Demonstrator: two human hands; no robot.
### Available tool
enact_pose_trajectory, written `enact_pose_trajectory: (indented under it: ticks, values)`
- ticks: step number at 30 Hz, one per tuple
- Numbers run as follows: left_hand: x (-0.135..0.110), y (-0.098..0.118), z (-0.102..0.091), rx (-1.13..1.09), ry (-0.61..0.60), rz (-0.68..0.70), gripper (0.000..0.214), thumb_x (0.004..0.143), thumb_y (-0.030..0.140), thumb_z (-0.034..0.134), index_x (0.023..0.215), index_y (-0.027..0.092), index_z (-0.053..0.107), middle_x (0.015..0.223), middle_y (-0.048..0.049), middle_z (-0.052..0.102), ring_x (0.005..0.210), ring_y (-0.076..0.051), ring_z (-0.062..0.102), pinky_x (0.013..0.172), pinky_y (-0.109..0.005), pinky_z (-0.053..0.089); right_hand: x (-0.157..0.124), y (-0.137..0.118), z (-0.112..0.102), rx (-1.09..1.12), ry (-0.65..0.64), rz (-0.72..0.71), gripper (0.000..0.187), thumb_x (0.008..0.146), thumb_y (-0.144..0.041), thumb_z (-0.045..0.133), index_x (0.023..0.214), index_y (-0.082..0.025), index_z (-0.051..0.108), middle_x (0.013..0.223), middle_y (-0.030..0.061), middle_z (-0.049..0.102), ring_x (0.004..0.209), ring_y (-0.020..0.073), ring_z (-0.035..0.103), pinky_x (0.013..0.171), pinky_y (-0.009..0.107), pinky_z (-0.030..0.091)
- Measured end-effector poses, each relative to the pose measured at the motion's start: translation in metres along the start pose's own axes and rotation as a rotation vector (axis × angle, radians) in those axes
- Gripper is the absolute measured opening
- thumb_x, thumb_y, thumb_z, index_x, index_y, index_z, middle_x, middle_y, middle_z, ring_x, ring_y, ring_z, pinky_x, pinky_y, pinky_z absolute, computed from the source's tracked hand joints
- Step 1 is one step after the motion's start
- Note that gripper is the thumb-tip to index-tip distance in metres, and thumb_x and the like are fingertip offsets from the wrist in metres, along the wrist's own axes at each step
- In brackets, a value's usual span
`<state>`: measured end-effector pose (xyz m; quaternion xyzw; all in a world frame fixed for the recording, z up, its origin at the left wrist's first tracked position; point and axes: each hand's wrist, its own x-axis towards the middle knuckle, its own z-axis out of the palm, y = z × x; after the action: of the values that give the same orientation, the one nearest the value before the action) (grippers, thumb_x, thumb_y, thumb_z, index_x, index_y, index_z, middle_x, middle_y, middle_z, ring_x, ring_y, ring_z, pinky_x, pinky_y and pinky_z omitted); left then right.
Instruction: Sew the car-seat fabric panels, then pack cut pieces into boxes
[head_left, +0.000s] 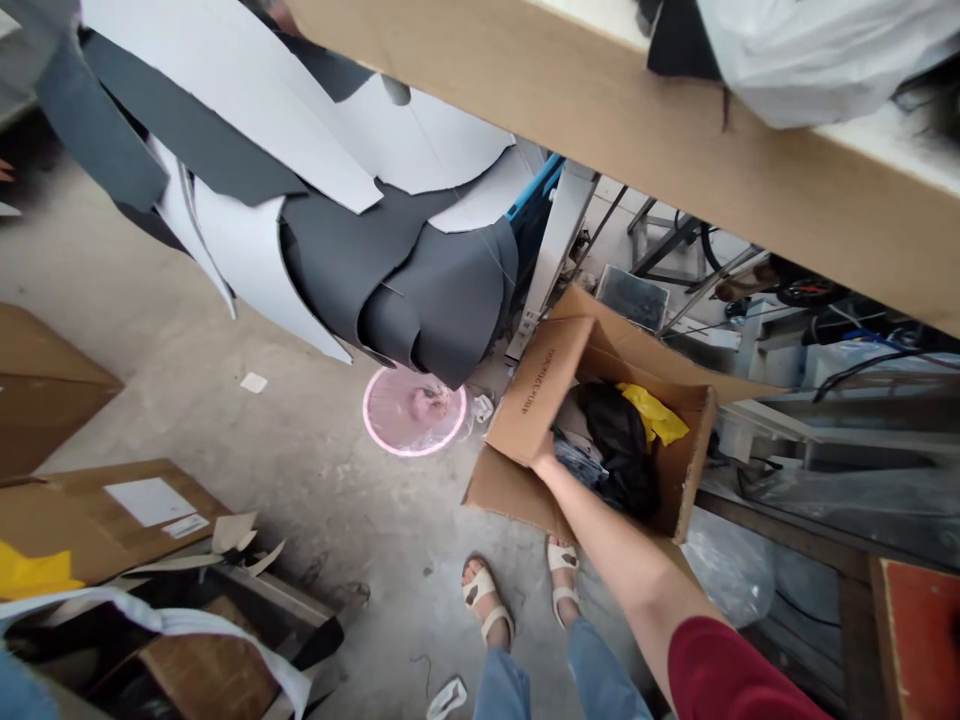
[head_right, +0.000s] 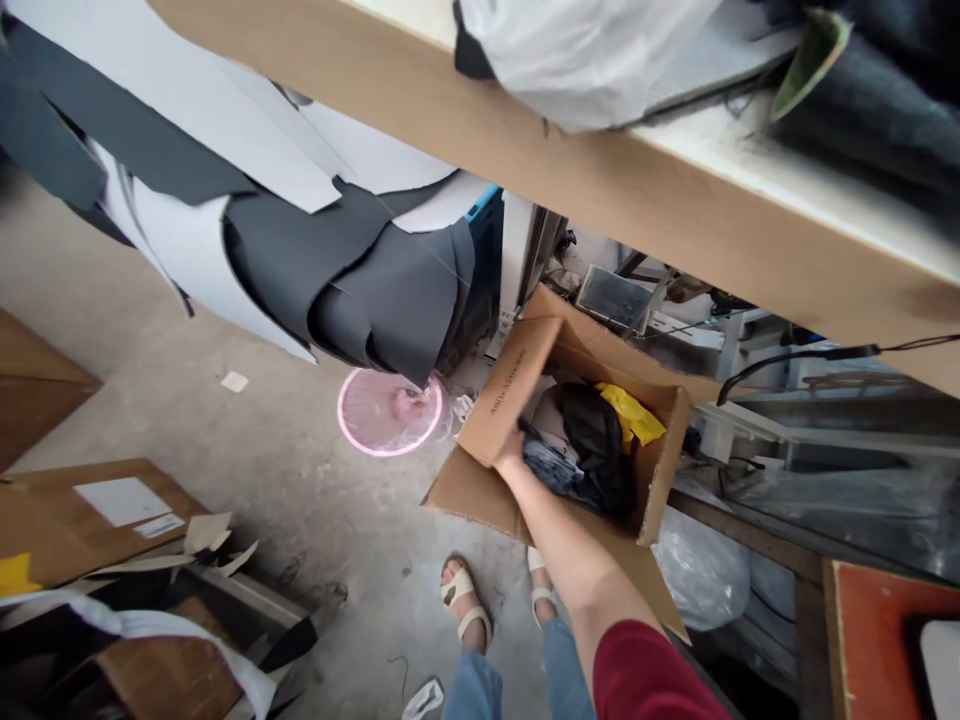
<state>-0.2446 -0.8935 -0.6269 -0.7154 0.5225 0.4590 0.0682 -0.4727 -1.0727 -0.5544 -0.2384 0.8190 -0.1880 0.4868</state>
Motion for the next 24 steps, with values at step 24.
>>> enact_pose_trajectory:
  ticks: [24]
  values:
    - [0.008,-0.025,0.015,0.192,-0.027,-0.057,0.049,0.077,0.024,0.011,0.082,0.019,0.059,0.092,-0.0018,0.059,0.094,-0.029,0.054,0.051,-0.029,0.041,-0.004,0.104,-0.04,-0.674,-0.126,0.278,0.029,0.082,-0.035,0.047,0.101,-0.013,0.052,0.1,0.0065,0.055,0.087,0.0158,0.053,0.076,0.036,0.045]
